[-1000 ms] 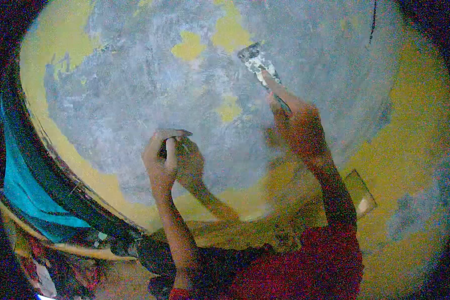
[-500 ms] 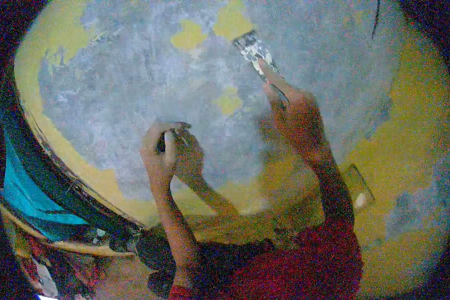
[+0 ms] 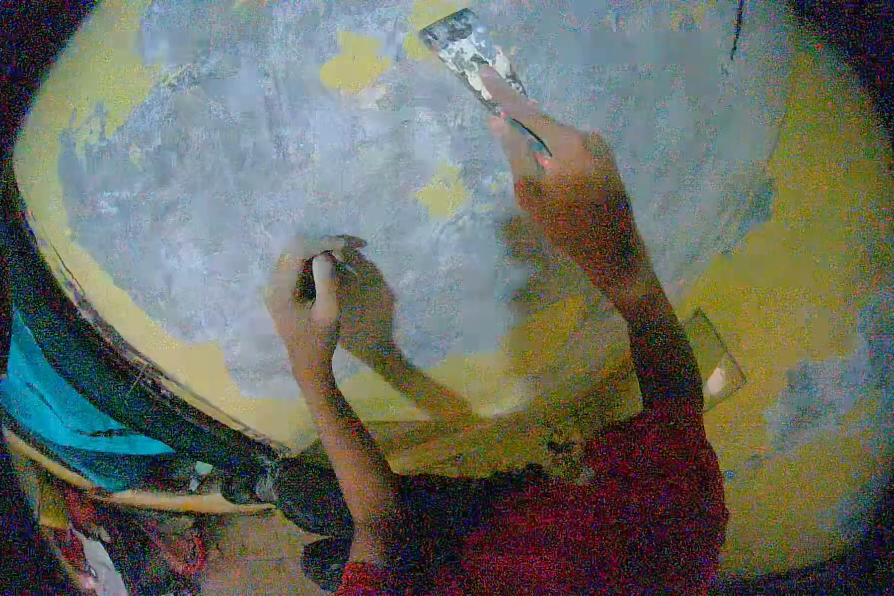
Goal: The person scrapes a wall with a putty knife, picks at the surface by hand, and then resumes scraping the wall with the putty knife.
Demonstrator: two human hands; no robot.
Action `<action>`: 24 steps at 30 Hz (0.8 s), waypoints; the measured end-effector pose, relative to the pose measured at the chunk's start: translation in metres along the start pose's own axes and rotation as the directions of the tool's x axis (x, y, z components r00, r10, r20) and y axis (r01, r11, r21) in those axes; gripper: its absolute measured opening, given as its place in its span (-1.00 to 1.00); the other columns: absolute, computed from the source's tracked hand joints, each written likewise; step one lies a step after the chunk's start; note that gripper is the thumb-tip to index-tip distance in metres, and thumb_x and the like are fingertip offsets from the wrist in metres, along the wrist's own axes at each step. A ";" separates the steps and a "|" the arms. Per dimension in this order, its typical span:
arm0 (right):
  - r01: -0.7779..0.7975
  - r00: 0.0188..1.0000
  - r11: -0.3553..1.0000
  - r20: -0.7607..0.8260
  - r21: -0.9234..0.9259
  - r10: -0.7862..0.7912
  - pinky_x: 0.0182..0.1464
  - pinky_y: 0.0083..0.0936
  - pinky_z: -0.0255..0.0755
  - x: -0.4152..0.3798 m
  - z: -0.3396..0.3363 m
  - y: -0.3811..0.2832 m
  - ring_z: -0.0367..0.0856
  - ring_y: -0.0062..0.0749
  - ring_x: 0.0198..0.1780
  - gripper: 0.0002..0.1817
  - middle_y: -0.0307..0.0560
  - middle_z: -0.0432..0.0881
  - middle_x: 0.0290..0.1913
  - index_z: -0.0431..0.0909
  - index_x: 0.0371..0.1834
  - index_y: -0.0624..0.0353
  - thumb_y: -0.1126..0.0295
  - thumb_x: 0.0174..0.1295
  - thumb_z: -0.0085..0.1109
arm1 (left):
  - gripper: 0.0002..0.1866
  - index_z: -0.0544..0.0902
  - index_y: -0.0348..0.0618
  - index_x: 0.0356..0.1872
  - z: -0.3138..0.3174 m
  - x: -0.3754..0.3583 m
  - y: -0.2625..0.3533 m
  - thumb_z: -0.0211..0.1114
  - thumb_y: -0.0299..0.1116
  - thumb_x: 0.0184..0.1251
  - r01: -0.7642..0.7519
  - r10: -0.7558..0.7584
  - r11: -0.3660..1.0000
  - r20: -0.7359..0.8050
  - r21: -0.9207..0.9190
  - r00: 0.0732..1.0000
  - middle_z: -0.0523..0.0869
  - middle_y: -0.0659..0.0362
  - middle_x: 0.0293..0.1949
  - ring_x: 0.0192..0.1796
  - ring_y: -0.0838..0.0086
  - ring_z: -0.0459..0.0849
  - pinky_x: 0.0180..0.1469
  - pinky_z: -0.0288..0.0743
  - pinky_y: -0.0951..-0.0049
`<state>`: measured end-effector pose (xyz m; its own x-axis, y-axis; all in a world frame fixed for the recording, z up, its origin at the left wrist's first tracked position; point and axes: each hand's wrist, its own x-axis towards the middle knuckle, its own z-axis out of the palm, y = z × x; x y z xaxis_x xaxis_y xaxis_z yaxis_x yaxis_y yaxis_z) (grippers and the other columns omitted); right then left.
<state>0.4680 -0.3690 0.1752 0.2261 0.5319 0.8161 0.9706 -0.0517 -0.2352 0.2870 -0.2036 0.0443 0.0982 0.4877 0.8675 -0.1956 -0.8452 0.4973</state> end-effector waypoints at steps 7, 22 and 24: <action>-0.031 0.998 0.993 0.049 -0.110 0.037 -0.18 -0.31 0.59 -0.032 0.006 0.026 0.73 0.13 -0.28 -0.55 0.32 0.73 -0.07 0.54 0.48 -0.15 0.17 0.58 0.10 | -0.78 0.76 -0.20 -0.24 -0.003 -0.003 -0.001 0.13 -0.61 0.37 -0.025 0.023 0.997 0.022 0.070 0.999 0.74 0.13 -0.34 -0.36 0.43 0.71 -0.26 0.55 0.43; 0.099 0.994 0.986 -0.024 -0.132 -0.103 -0.20 -0.35 0.60 -0.015 0.018 0.023 0.68 -0.10 -0.40 -0.54 0.26 0.76 0.01 0.50 0.52 -0.08 0.15 0.63 0.02 | -0.79 0.77 -0.16 -0.23 -0.001 -0.001 -0.004 0.14 -0.56 0.39 0.013 -0.012 1.000 0.046 -0.014 0.999 0.77 0.11 -0.30 -0.28 0.36 0.75 -0.17 0.59 0.39; 0.166 0.982 0.986 -0.083 -0.033 -0.168 -0.23 -0.35 0.59 -0.015 0.017 0.026 0.58 -0.17 -0.45 -0.54 0.28 0.76 -0.01 0.51 0.52 -0.07 0.14 0.63 0.03 | -0.79 0.77 -0.15 -0.22 0.001 -0.003 0.000 0.14 -0.56 0.39 0.016 -0.020 0.994 0.029 0.112 0.999 0.78 0.12 -0.29 -0.28 0.37 0.75 -0.16 0.59 0.40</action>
<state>0.4885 -0.3643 0.1479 0.0661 0.4607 0.8851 0.9968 0.0094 -0.0793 0.2877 -0.2057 0.0415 0.1299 0.4976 0.8576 -0.0838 -0.8563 0.5096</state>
